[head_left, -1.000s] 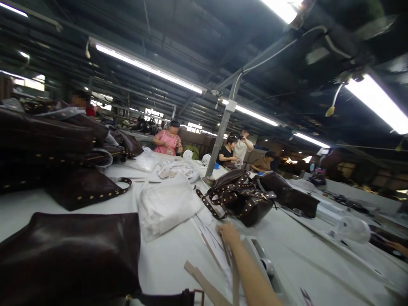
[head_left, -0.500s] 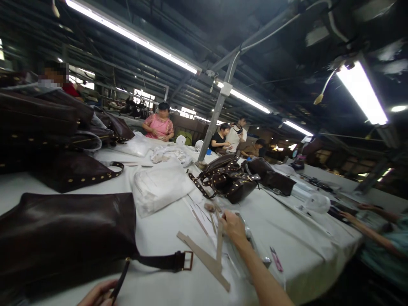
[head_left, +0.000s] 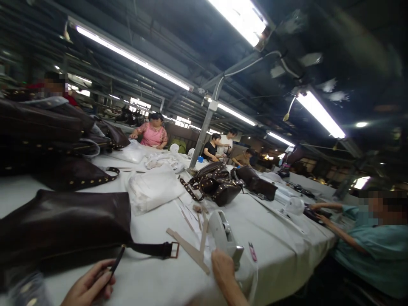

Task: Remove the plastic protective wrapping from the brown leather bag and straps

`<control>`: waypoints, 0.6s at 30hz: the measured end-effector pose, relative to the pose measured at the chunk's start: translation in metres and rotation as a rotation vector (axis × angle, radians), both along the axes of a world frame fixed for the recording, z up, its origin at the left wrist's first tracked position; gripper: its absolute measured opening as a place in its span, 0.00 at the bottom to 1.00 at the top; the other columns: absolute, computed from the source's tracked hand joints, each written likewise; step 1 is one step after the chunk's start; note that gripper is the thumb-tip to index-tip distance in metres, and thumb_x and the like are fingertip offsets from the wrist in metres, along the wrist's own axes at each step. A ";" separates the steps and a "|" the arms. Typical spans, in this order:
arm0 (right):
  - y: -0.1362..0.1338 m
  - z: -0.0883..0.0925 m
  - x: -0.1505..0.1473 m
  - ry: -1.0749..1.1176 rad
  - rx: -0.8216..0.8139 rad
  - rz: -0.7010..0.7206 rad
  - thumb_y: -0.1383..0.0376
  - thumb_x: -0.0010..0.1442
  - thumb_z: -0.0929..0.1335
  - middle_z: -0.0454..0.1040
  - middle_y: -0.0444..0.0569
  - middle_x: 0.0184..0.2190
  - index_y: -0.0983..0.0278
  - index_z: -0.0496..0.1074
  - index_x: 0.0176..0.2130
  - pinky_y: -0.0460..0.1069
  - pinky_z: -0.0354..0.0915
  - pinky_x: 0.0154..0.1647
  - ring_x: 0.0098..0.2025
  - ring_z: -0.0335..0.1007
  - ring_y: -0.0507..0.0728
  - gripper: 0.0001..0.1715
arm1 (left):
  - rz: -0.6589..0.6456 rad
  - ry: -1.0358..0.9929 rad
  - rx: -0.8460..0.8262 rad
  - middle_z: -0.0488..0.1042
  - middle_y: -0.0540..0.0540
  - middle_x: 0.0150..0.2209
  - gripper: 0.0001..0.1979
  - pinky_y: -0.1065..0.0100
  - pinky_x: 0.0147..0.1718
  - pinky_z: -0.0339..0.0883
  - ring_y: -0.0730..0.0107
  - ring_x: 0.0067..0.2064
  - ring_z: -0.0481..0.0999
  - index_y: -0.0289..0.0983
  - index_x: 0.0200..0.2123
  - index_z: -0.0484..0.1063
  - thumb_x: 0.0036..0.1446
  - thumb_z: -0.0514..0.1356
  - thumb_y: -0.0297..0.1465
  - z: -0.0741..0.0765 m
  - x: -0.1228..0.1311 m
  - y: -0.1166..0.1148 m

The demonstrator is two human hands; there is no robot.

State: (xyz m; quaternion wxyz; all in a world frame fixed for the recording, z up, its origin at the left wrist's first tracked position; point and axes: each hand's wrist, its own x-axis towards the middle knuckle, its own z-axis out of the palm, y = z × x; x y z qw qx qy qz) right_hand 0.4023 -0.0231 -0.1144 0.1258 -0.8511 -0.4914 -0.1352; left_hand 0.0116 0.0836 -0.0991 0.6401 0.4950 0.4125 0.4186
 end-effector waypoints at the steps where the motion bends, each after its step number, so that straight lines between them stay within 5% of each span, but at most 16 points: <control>1: -0.002 0.003 0.000 0.050 0.010 0.006 0.79 0.54 0.62 0.78 0.57 0.29 0.65 0.75 0.24 0.53 0.64 0.33 0.34 0.75 0.64 0.17 | -0.012 0.007 0.014 0.74 0.50 0.19 0.27 0.68 0.25 0.68 0.64 0.24 0.72 0.41 0.35 0.74 0.32 0.69 0.50 0.004 -0.001 -0.002; 7: -0.019 0.022 0.008 0.421 0.195 0.004 0.66 0.58 0.65 0.78 0.54 0.34 0.62 0.76 0.30 0.53 0.65 0.41 0.41 0.74 0.63 0.10 | 0.002 -0.023 0.092 0.75 0.50 0.23 0.27 0.69 0.28 0.67 0.67 0.25 0.73 0.37 0.39 0.71 0.38 0.67 0.46 0.007 -0.003 -0.006; 10: -0.025 0.031 -0.005 0.631 0.285 0.061 0.54 0.60 0.64 0.79 0.52 0.35 0.64 0.76 0.37 0.50 0.67 0.36 0.37 0.75 0.59 0.18 | 0.053 -0.017 0.156 0.76 0.49 0.28 0.27 0.69 0.26 0.67 0.68 0.25 0.73 0.37 0.42 0.71 0.39 0.66 0.45 -0.001 -0.004 -0.003; 13: -0.028 0.038 -0.045 1.141 0.442 0.160 0.47 0.52 0.69 0.79 0.50 0.32 0.64 0.76 0.37 0.47 0.67 0.28 0.30 0.74 0.54 0.24 | 0.046 0.034 0.210 0.76 0.49 0.31 0.21 0.67 0.28 0.67 0.68 0.26 0.74 0.38 0.39 0.74 0.42 0.63 0.42 -0.003 -0.004 -0.003; 16: -0.031 0.040 -0.105 1.807 0.569 0.211 0.54 0.37 0.79 0.78 0.45 0.29 0.63 0.75 0.32 0.43 0.64 0.22 0.26 0.71 0.50 0.24 | -0.032 0.084 0.198 0.76 0.47 0.31 0.16 0.66 0.35 0.67 0.65 0.31 0.75 0.36 0.30 0.77 0.41 0.64 0.41 0.001 -0.002 -0.009; 18: -0.031 0.038 -0.148 2.023 0.539 0.213 0.58 0.35 0.81 0.78 0.44 0.29 0.63 0.75 0.31 0.42 0.63 0.21 0.25 0.70 0.49 0.23 | -0.075 0.066 0.124 0.77 0.45 0.33 0.19 0.66 0.37 0.66 0.62 0.35 0.76 0.35 0.31 0.77 0.40 0.64 0.43 0.005 0.001 -0.016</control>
